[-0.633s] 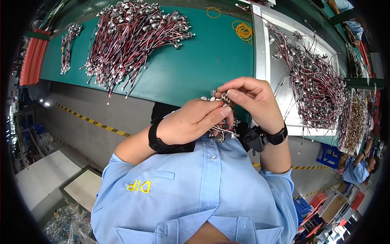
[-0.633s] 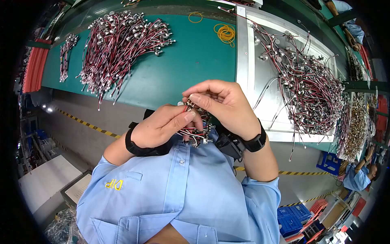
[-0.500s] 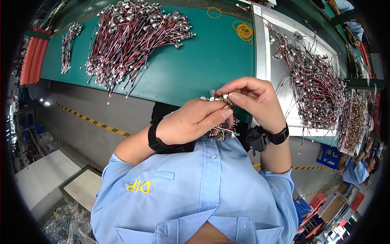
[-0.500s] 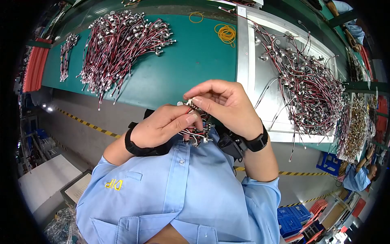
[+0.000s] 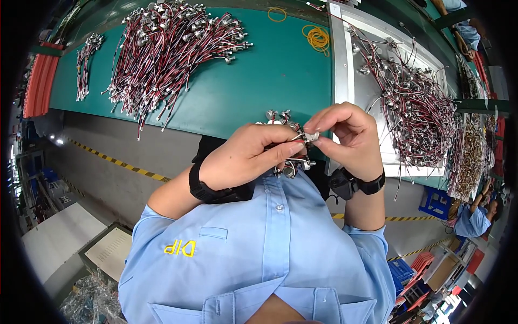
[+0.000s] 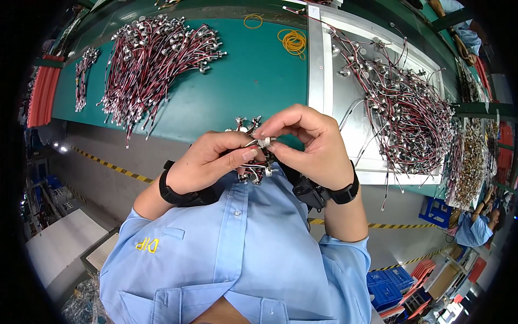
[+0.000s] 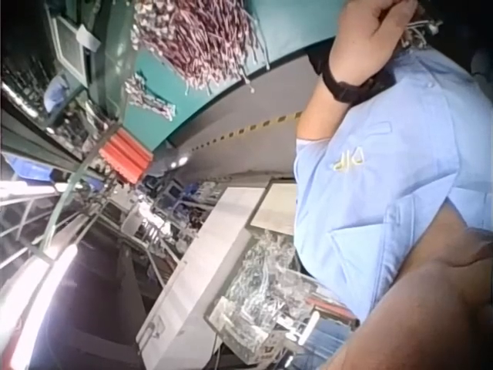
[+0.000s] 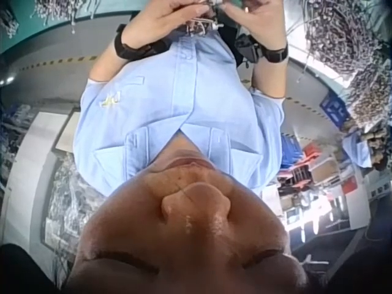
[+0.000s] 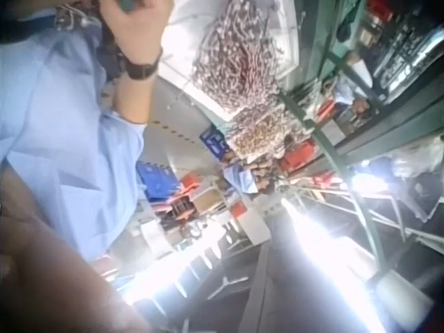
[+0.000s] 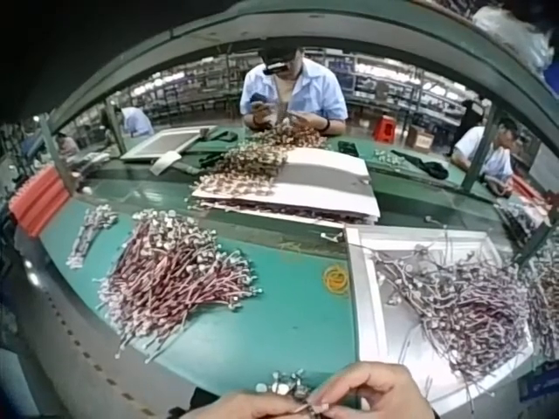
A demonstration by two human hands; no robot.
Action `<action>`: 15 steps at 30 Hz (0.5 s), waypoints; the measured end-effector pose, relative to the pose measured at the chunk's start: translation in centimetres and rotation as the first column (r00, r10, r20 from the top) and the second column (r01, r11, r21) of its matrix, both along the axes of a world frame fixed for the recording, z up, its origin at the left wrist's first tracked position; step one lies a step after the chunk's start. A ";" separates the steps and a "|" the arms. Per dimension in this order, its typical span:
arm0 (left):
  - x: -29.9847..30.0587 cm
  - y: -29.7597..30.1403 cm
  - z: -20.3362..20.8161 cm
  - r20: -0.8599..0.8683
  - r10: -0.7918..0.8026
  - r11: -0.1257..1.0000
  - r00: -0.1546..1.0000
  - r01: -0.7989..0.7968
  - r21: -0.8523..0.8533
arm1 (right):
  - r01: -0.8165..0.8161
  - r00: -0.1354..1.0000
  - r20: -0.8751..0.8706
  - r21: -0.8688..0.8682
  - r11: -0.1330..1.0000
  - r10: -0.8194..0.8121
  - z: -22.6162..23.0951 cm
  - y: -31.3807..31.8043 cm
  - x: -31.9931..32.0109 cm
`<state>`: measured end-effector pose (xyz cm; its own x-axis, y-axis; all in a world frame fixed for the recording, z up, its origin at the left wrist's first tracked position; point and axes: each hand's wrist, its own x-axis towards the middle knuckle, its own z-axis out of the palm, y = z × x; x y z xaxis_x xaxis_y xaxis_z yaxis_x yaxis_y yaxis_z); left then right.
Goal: The person gathers a bundle of wire harnesses from a table and then picks up individual harnesses from a tray, adding them one by one to the bundle.
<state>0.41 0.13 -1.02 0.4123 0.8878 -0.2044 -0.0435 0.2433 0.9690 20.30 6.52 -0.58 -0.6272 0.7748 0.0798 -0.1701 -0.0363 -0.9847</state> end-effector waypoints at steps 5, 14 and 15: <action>-0.3 -0.2 -0.1 -0.020 0.028 0.999 0.999 -0.027 0.022 | -0.035 0.999 0.007 0.030 0.999 0.034 0.3 0.0 -0.2; -3.3 1.1 4.0 -0.555 -0.203 0.882 0.807 0.397 0.255 | 0.182 0.948 0.279 -0.092 0.979 -0.150 0.0 -1.0 0.0; -4.0 1.3 5.2 -0.603 -0.303 0.853 0.738 0.492 0.174 | 0.194 0.944 0.288 -0.093 0.977 -0.160 -0.2 -1.1 0.3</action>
